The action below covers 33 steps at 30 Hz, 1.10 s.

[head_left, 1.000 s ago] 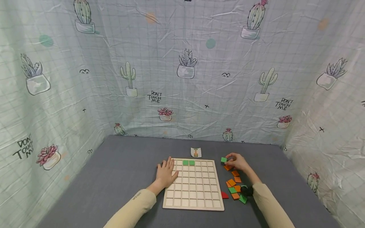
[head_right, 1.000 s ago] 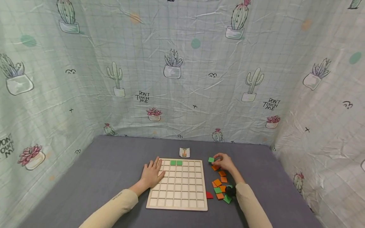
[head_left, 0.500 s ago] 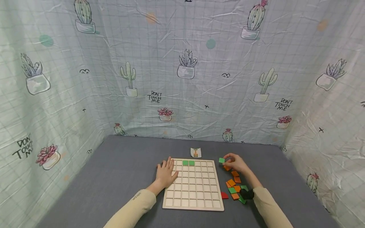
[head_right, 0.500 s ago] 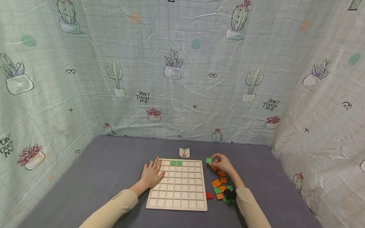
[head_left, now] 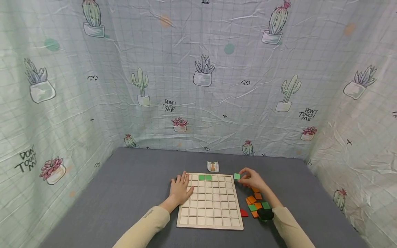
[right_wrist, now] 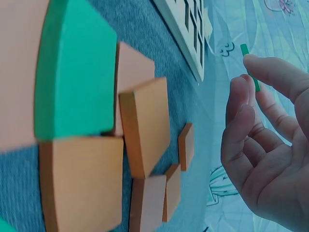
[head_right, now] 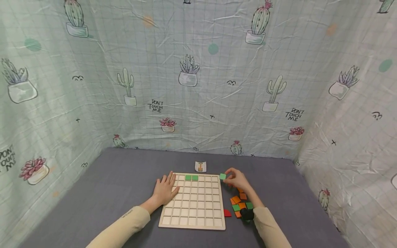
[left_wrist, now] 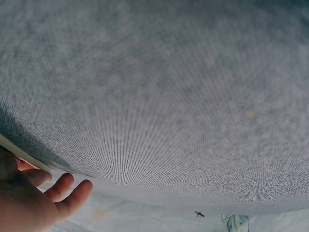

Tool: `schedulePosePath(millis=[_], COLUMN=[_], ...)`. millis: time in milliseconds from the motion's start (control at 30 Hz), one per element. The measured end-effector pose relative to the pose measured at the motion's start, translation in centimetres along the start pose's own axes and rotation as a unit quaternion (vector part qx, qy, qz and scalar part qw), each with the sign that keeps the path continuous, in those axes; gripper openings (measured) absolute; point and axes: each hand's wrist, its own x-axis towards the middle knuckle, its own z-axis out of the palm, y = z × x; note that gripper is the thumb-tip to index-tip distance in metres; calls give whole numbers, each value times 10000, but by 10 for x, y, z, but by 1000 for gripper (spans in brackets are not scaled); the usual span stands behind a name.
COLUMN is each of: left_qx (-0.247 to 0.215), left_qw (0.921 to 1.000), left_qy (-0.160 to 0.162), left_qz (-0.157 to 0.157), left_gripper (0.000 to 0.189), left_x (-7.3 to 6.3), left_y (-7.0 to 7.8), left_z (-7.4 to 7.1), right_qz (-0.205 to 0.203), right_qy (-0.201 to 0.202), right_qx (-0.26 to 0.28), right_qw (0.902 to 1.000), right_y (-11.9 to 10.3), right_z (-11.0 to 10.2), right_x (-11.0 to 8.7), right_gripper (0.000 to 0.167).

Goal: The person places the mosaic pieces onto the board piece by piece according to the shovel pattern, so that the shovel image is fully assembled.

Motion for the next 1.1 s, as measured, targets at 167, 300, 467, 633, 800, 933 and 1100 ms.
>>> schedulePosePath(millis=[167,300,467,633,800,933,1100], left_qx=[29,-4,-23,-51,-33,3,-45], left_qw=[10000,10000,10000,10000,10000,10000,10000], left_qy=[-10,14,-18,-2,-23,-65,14], left_qz=[6,18,20,7,6,19,37], left_gripper=[61,61,61,61,61,62,62], left_x=[1,1,1,1,1,1,1], left_y=[0,0,-1,-1,-2,-2,-1], left_z=[2,2,2,2,2,2,2], right_qz=[-11,29,-70,-181,-270,-300,-325], right_qy=[-73,-118,-184,-275,-297,-336,-385], right_qx=[-50,-55,1,-47,-16,54,80], right_qw=[10000,9999,9998,9994,9992,9990,9987], right_y=[-2,-7,-12,-13,-23,-39,-48], right_z=[5,9,13,17,23,28,32], right_x=[1,1,1,4,3,-2,-5], right_gripper=[36,35,35,39,36,35,34])
